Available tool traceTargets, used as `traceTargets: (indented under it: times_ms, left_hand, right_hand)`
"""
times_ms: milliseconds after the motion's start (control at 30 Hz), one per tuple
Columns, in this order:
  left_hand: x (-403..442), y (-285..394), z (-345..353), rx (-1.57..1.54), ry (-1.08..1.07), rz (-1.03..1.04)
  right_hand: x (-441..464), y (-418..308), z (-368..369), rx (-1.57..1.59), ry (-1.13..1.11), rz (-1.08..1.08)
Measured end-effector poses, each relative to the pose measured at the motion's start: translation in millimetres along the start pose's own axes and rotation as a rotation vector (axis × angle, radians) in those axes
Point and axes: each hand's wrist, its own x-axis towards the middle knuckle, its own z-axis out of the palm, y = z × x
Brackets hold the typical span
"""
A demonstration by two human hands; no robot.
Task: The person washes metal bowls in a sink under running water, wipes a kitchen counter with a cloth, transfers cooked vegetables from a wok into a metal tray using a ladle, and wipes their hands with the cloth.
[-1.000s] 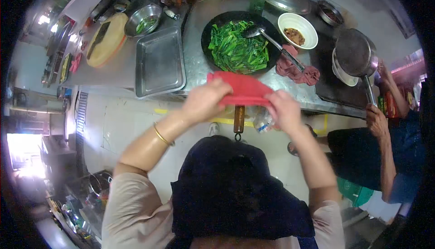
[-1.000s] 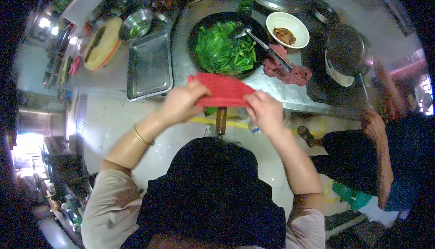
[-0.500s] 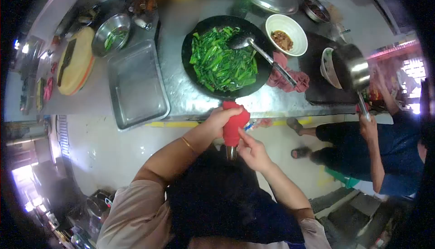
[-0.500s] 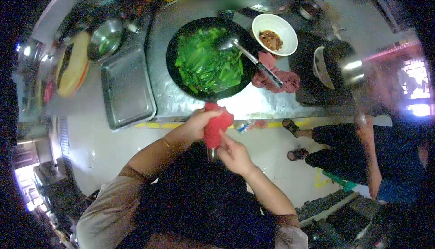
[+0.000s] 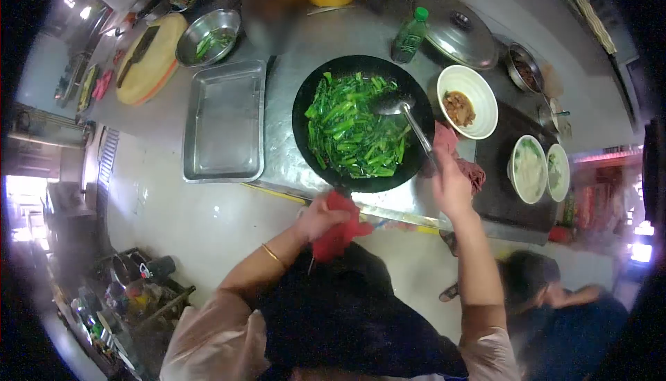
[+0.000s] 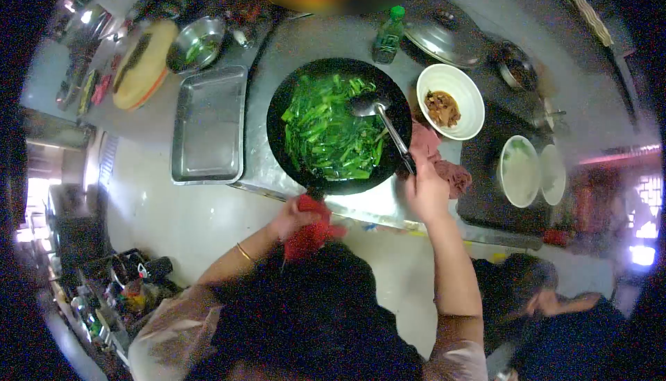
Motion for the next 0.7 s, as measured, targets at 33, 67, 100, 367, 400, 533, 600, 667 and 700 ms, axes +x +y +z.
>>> traceTargets:
  times_ms: [33, 67, 100, 367, 400, 533, 600, 667, 700]
  left_hand:
    - [-6.3, -6.1, 4.2, 0.0, 0.019, 0.05]
    - [-12.2, -11.4, 5.3, 0.002, 0.033, 0.103]
    - [-18.9, -14.7, 1.8, -0.003, 0.033, 0.107]
    - [-95.5, 24.2, -33.6, 0.021, 0.095, 0.252]
    - [-105.5, 31.0, -41.7, 0.056, 0.122, 0.259]
    - [-146.5, 58.5, -86.9, 0.206, 0.281, 0.273]
    - [-164.3, 61.0, -121.1, 0.307, 0.359, 0.282]
    - [-181.6, 73.1, -148.3, 0.329, 0.412, 0.297]
    - [-189.2, 79.9, -161.4, 0.339, 0.442, 0.309]
  right_hand:
    - [-1.4, -1.5, -3.7, 0.043, -0.001, 0.012]
    - [-5.8, -1.0, -2.7, 0.118, 0.004, 0.01]
    - [-12.5, 0.6, -1.2, 0.19, 0.01, 0.009]
    - [-12.2, -59.6, -2.7, 0.823, -0.057, 0.039]
    - [-8.6, -72.1, -1.0, 0.859, -0.123, 0.096]
    - [11.2, -140.6, 25.5, 1.046, -0.278, 0.228]
    - [17.4, -182.3, 44.8, 1.198, -0.337, 0.317]
    - [20.9, -220.7, 78.9, 1.344, -0.331, 0.334]
    - [22.8, -237.5, 97.1, 1.379, -0.344, 0.343]
